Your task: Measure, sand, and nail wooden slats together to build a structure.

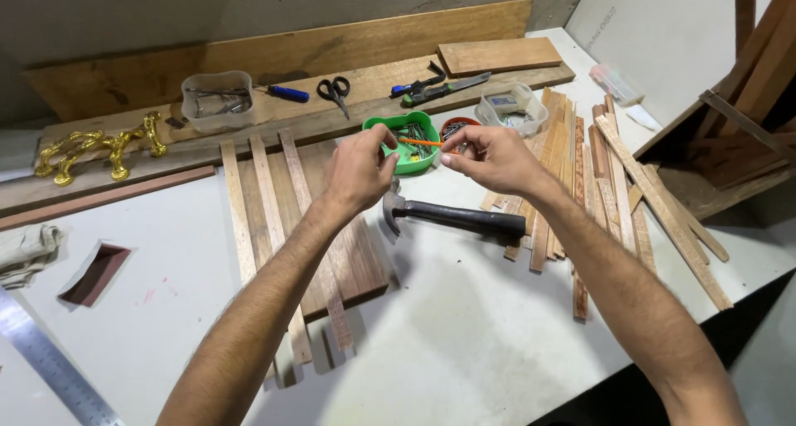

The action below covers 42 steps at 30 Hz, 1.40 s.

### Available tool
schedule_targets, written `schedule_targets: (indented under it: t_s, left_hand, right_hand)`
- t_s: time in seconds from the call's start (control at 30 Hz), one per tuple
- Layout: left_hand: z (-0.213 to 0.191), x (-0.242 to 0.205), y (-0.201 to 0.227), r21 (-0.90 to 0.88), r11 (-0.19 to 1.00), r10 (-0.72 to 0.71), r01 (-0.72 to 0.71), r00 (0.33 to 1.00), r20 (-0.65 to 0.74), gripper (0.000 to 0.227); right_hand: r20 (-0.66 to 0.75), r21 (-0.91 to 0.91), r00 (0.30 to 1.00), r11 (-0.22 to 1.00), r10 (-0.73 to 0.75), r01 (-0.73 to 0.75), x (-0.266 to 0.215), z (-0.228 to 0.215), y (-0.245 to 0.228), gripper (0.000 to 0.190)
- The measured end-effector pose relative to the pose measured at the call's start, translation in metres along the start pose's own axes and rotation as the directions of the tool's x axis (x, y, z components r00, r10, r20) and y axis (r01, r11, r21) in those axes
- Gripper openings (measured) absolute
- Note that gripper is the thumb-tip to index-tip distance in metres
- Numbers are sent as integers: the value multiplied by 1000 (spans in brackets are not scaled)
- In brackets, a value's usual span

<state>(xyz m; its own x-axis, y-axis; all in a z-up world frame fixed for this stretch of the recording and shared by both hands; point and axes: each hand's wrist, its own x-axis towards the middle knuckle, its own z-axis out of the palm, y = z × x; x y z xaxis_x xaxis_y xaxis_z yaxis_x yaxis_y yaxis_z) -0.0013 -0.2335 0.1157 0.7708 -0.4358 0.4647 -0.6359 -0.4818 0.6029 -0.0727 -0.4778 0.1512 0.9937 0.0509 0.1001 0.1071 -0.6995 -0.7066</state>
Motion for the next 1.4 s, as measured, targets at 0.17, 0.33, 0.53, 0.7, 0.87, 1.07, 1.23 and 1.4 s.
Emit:
schedule_targets:
  t_s: [0.17, 0.33, 0.53, 0.7, 0.87, 1.07, 1.23, 1.4]
  left_hand:
    - [26, 36, 2, 44, 996, 69, -73, 993, 98, 17]
    - [62, 62, -6, 67, 991, 99, -115, 972, 213, 16]
    - [101, 80, -18, 169, 970, 133, -174, 965, 228, 20]
    - [131, 94, -38, 174, 973, 117, -151, 975, 191, 20]
    - [138, 91, -48, 163, 972, 142, -167, 978, 154, 22]
    - [138, 86, -57, 158, 968, 170, -196, 972, 164, 20]
    - [132, 90, -61, 146, 973, 156, -179, 975, 158, 17]
    - [127, 95, -70, 125, 977, 165, -175, 982, 87, 17]
  right_hand:
    - [-9, -184, 1000, 983, 23, -24, 21, -34, 18, 34]
    - [-56, -218, 997, 973, 61, -72, 44, -47, 53, 45]
    - [-50, -249, 999, 968, 2, -15, 71, -27, 137, 36]
    - [-39, -322, 999, 947, -9, -4, 89, -11, 171, 26]
    - [-14, -381, 1000, 925, -5, -1, 109, 5, 180, 28]
    - [-12, -484, 996, 871, 89, -83, 122, 20, 191, 19]
    - [-17, -450, 993, 885, 121, -116, 126, 11, 183, 17]
    - [-57, -297, 978, 932, 201, -208, 136, 5, 177, 25]
